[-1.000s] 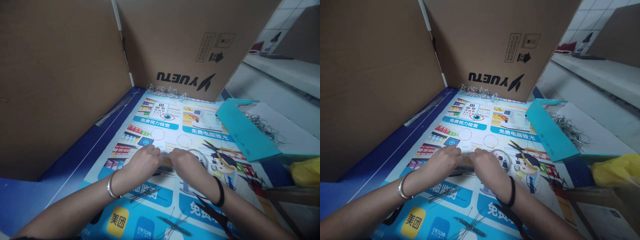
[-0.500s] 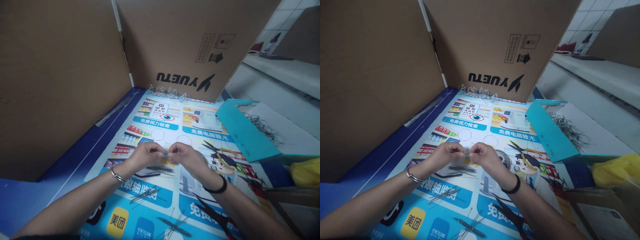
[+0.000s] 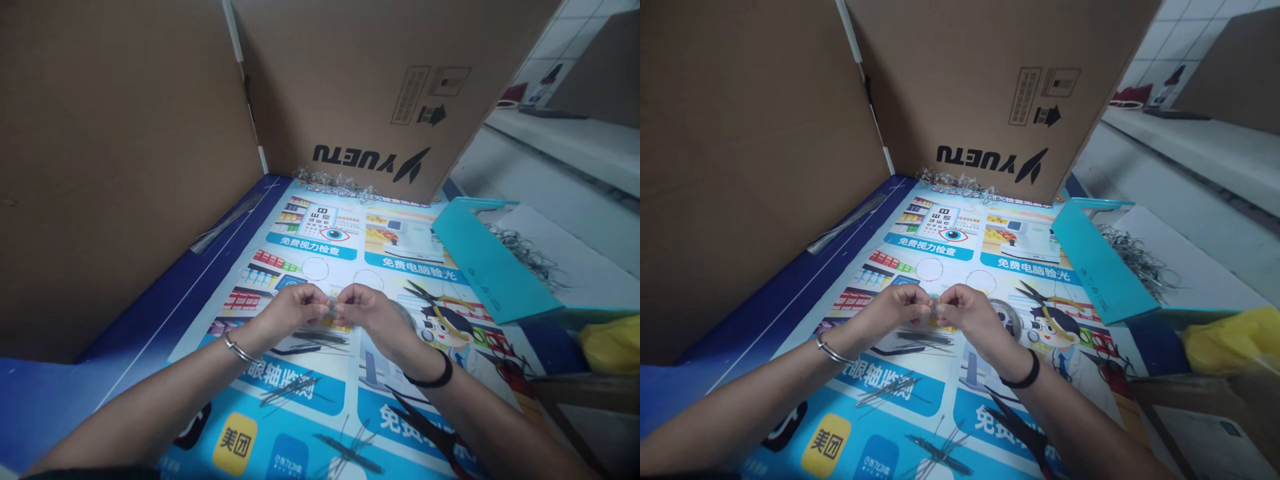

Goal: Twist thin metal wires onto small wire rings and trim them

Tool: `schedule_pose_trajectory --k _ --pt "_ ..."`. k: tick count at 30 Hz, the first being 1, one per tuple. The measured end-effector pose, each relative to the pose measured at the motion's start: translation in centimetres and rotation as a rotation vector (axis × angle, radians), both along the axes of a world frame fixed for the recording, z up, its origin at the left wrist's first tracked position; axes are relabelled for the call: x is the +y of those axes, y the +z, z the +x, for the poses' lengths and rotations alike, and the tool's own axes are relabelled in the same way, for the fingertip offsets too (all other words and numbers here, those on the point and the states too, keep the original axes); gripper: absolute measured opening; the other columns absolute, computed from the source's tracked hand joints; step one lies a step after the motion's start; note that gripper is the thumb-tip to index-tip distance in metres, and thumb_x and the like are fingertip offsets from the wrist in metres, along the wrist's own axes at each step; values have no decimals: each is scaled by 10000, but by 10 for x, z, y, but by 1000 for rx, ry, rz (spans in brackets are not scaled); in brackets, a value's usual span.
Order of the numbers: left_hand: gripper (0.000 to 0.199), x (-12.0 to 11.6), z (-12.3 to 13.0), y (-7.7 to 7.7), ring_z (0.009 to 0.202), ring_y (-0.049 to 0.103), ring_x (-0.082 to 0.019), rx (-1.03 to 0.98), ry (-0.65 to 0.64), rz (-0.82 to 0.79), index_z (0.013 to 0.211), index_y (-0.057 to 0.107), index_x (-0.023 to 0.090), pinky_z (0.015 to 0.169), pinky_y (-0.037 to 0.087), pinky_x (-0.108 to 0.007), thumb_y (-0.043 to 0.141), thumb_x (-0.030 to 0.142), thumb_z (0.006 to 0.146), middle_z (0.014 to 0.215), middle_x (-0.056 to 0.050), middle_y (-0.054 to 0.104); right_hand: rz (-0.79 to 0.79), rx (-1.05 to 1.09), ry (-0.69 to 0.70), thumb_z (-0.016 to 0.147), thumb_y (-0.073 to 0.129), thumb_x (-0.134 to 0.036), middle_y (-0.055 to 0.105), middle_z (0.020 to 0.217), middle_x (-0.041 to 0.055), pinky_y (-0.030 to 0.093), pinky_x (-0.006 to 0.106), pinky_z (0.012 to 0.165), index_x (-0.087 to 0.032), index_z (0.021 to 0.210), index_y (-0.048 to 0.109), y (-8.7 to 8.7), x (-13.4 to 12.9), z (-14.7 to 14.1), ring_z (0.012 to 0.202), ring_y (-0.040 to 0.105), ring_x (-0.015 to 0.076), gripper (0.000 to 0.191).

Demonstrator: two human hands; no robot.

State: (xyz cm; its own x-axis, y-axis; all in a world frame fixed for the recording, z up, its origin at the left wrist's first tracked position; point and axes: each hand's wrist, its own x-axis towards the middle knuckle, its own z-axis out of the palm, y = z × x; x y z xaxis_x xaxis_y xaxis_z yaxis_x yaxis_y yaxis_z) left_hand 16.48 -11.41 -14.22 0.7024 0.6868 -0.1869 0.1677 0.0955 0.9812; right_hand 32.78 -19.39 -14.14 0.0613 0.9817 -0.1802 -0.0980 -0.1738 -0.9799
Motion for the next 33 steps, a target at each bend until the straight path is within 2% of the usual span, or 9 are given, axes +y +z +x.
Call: schedule_pose_trajectory --k 4,6,8,11,13,18,23,30,33 --pt "109 15 -13 17 600 516 -96 201 -30 284 803 624 157 545 381 -204 580 211 718 691 13 605 64 -381 110 755 606 -295 600 739 -6 417 245 608 -179 794 602 6 1 5 670 551 120 123" --pt "176 24 -21 26 619 538 -108 306 -89 439 900 625 179 544 380 -205 543 213 748 727 12 623 135 -673 224 777 569 -227 615 787 4 403 242 633 -190 798 630 9 -1 6 712 554 124 74" --pt "195 32 -29 31 657 564 -126 413 -160 601 919 631 186 583 391 -218 508 201 769 733 4 637 198 -975 369 802 527 -173 616 802 19 385 243 649 -183 762 640 10 -4 4 741 558 130 121" --pt "199 44 -37 31 711 583 -151 556 -199 794 890 643 179 632 394 -238 486 182 767 773 -21 660 248 -1376 522 813 478 -95 606 792 52 345 251 600 -156 728 620 8 -10 -1 728 557 148 176" --pt "191 52 -41 27 714 589 -153 602 -229 822 867 637 176 629 390 -234 478 173 761 784 -25 667 273 -1534 559 786 485 -45 600 793 61 319 257 567 -149 748 606 7 -15 -4 715 554 159 164" --pt "176 71 -47 14 703 595 -149 654 -284 772 829 622 183 586 374 -213 474 169 735 771 -13 670 288 -1638 608 736 527 -5 601 829 83 316 275 548 -137 806 601 12 -19 -10 724 557 184 166" --pt "148 74 -46 7 670 576 -151 735 -319 784 778 620 189 542 332 -215 488 179 711 722 -5 656 320 -1724 669 759 531 -14 606 816 111 337 297 541 -117 795 605 17 -18 -18 739 560 225 132" --pt "148 68 -47 12 675 575 -165 838 -330 877 807 630 200 545 315 -229 521 293 773 733 -17 656 428 -1748 623 742 539 -16 592 772 92 320 286 530 -125 792 577 3 -14 -12 680 538 193 126" --pt "196 58 -44 22 705 582 -177 870 -266 985 837 637 195 559 324 -243 491 325 818 782 -37 663 400 -1707 606 786 515 -77 600 792 82 321 282 539 -138 817 577 -3 -10 -5 680 542 183 91"
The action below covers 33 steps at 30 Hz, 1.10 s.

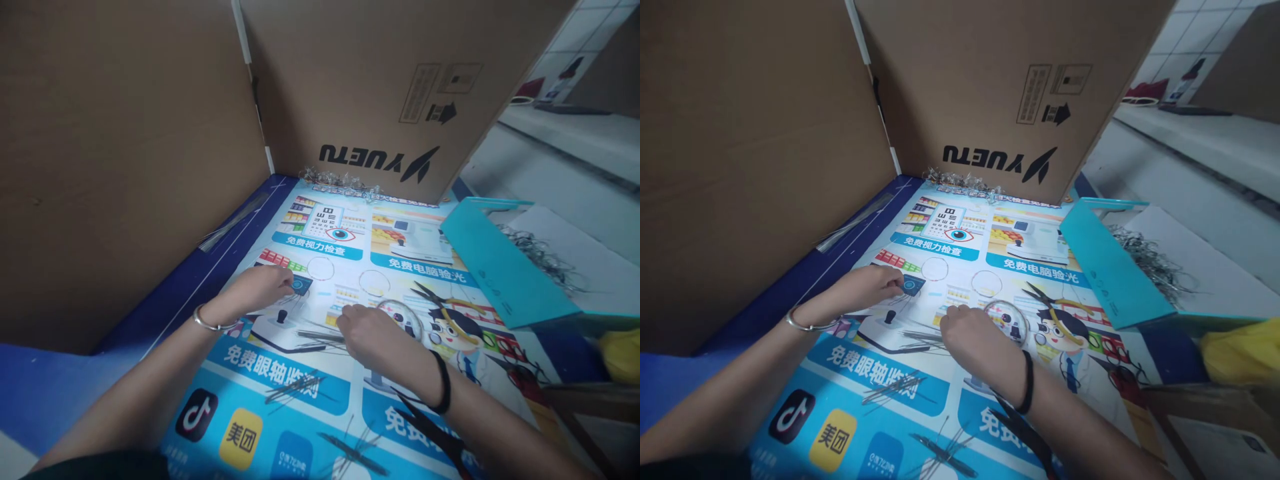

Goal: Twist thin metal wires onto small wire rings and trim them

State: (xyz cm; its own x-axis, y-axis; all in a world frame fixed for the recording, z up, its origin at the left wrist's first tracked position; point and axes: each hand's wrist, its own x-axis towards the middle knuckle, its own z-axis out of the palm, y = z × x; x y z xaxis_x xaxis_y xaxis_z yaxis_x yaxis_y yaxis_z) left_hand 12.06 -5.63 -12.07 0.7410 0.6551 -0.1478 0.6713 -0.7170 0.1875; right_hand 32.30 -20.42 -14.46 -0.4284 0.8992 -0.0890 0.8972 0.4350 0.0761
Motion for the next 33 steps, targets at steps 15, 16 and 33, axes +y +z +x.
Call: schedule_pose_trajectory --k 15,16,33 --pt "211 -50 18 0 578 533 -139 -90 -409 66 622 614 165 545 357 -255 508 179 804 616 -39 610 -19 81 -2 808 450 -121 608 788 67 245 275 518 -145 795 588 12 -3 6 656 526 148 141" --pt "214 -51 18 0 587 536 -142 -92 -419 65 614 609 161 543 356 -257 511 173 803 619 -43 610 -33 84 1 806 454 -123 611 792 67 246 275 520 -145 796 591 12 -3 6 666 530 150 138" --pt "162 -59 19 13 646 483 -152 -90 -447 297 701 593 172 527 344 -276 510 49 767 684 -29 561 -132 90 -125 828 432 -129 643 827 73 293 263 502 -160 825 641 32 -3 5 669 592 167 211"
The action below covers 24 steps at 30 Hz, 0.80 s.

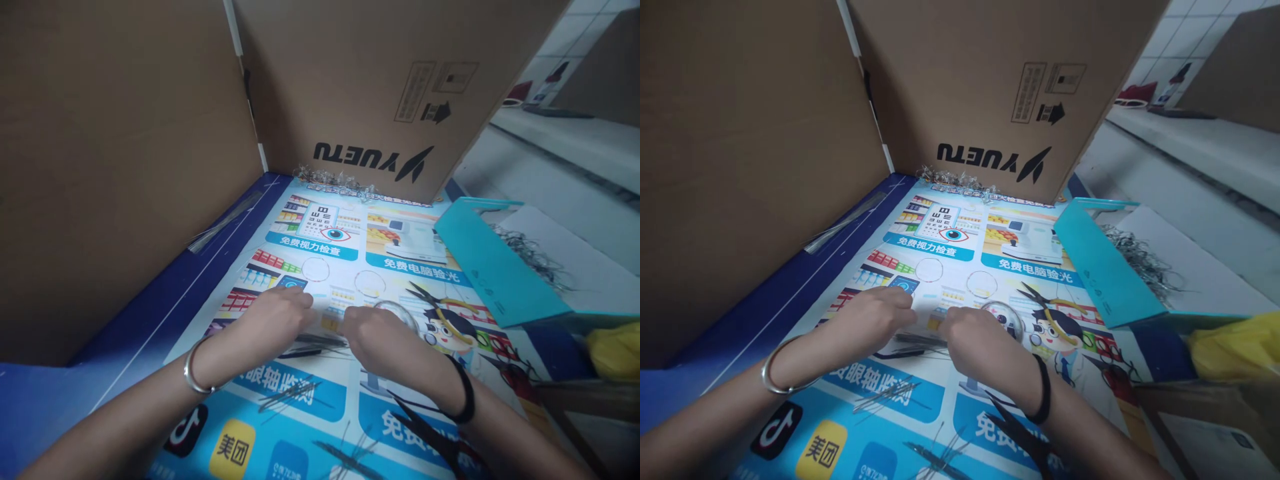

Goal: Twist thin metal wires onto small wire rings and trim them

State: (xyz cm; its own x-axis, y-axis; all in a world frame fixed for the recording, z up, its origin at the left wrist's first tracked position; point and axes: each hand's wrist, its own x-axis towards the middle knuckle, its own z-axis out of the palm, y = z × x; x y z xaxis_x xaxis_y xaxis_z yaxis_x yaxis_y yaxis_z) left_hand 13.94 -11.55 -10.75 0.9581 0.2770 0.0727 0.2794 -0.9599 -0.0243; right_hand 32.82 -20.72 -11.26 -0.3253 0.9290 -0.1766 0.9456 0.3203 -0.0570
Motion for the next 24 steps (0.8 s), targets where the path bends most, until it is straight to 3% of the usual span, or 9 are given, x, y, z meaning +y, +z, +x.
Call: schedule_pose_trajectory --k 6,13,24 --pt "143 -4 4 1 672 479 -155 -57 -4 20 702 578 169 559 355 -280 524 72 793 691 -25 558 36 50 -30 847 435 -189 628 799 43 289 257 522 -189 816 629 0 0 1 679 577 156 196" --pt "133 -7 9 -2 692 462 -159 -71 -6 34 735 585 170 587 342 -294 517 109 831 712 -26 561 148 47 -58 809 444 -57 602 786 47 318 268 576 -184 846 598 -8 -1 -6 743 556 170 203" --pt "124 -17 18 -16 734 476 -190 -37 -21 8 766 593 156 616 376 -320 523 67 815 766 -46 561 114 6 -130 805 479 -38 567 840 66 344 273 596 -179 779 604 -11 1 -7 791 518 191 190"
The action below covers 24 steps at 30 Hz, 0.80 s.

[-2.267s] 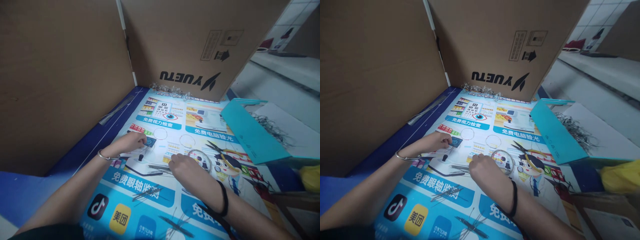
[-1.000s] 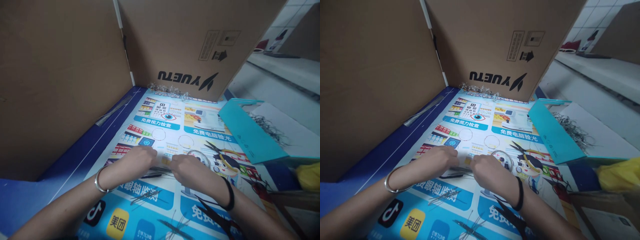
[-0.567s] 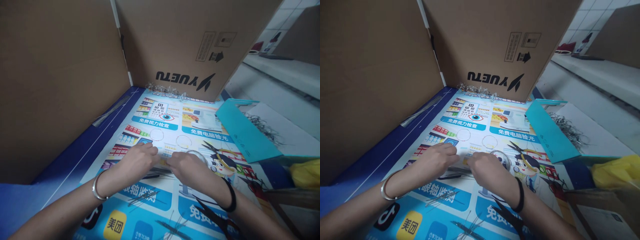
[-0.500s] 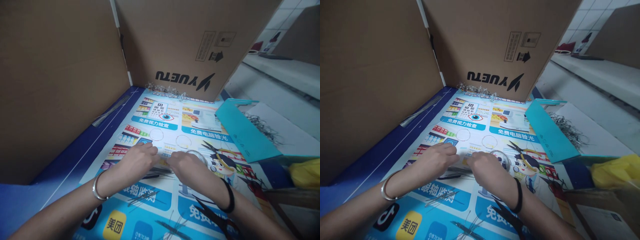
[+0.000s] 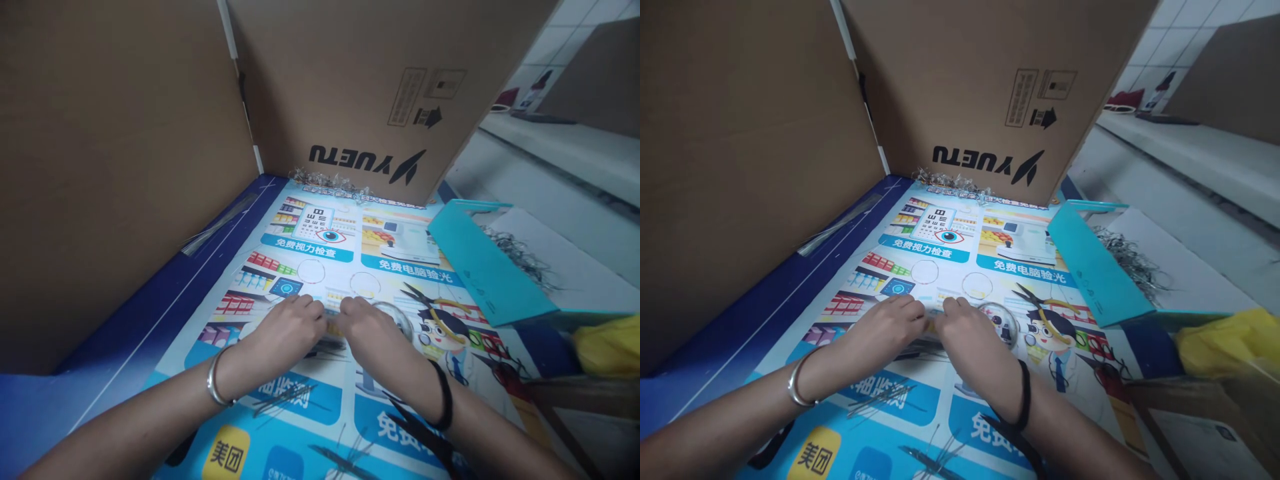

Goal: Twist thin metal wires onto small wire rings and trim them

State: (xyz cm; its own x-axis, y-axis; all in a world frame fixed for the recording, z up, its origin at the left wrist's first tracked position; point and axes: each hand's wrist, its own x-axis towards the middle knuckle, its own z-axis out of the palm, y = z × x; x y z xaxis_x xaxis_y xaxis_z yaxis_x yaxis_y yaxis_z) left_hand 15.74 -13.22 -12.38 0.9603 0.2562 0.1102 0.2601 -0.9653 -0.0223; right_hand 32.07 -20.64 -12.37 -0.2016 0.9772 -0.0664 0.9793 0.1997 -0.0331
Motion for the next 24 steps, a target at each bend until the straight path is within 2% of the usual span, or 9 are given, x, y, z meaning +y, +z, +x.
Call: schedule_pose_trajectory --k 7,9,11,13,16,18,21,24 --pt "152 5 4 -7 677 491 -182 -16 91 -25 753 573 150 584 398 -301 495 23 784 748 -53 571 -1 91 -88 798 427 -14 606 859 59 380 279 670 -176 854 602 -3 3 0 809 558 182 244" --pt "171 9 3 -10 684 505 -178 -66 134 -76 761 584 151 593 406 -292 478 19 785 749 -53 573 4 192 -126 808 426 -36 620 860 57 388 272 699 -174 845 613 -4 6 3 824 565 173 235" --pt "191 12 3 -11 691 519 -167 -136 186 -171 774 605 153 600 411 -278 457 37 802 742 -51 578 18 387 -176 806 448 -70 626 825 36 392 258 706 -182 798 614 -5 9 7 816 565 158 200" --pt "203 15 4 -12 706 539 -150 -235 242 -347 793 629 161 623 420 -265 451 67 818 746 -41 595 17 643 -253 775 490 -99 614 762 5 395 244 671 -191 758 598 -6 11 10 757 558 140 142" --pt "148 16 5 -12 736 563 -126 -401 337 -707 791 647 179 676 431 -250 512 116 793 773 -15 629 -74 1061 -328 732 548 -167 578 692 -23 395 232 589 -189 746 571 -8 13 11 642 527 119 35" --pt "81 16 7 -14 703 558 -117 -477 420 -921 752 637 173 658 431 -243 558 156 762 743 -5 629 -147 1294 -344 709 593 -226 558 667 -30 392 229 558 -184 736 557 -10 14 11 606 513 110 61" --pt "63 15 9 -19 614 523 -105 -533 497 -1186 729 609 158 593 423 -237 586 216 739 654 7 588 -215 1472 -385 664 658 -268 553 649 -36 390 227 547 -180 714 547 -14 14 10 583 513 100 150" --pt "91 15 10 -23 587 505 -96 -566 486 -1360 732 595 150 581 423 -237 608 239 723 632 14 562 -235 1541 -428 641 696 -288 567 648 -36 392 229 545 -180 703 540 -16 14 9 575 521 97 200"
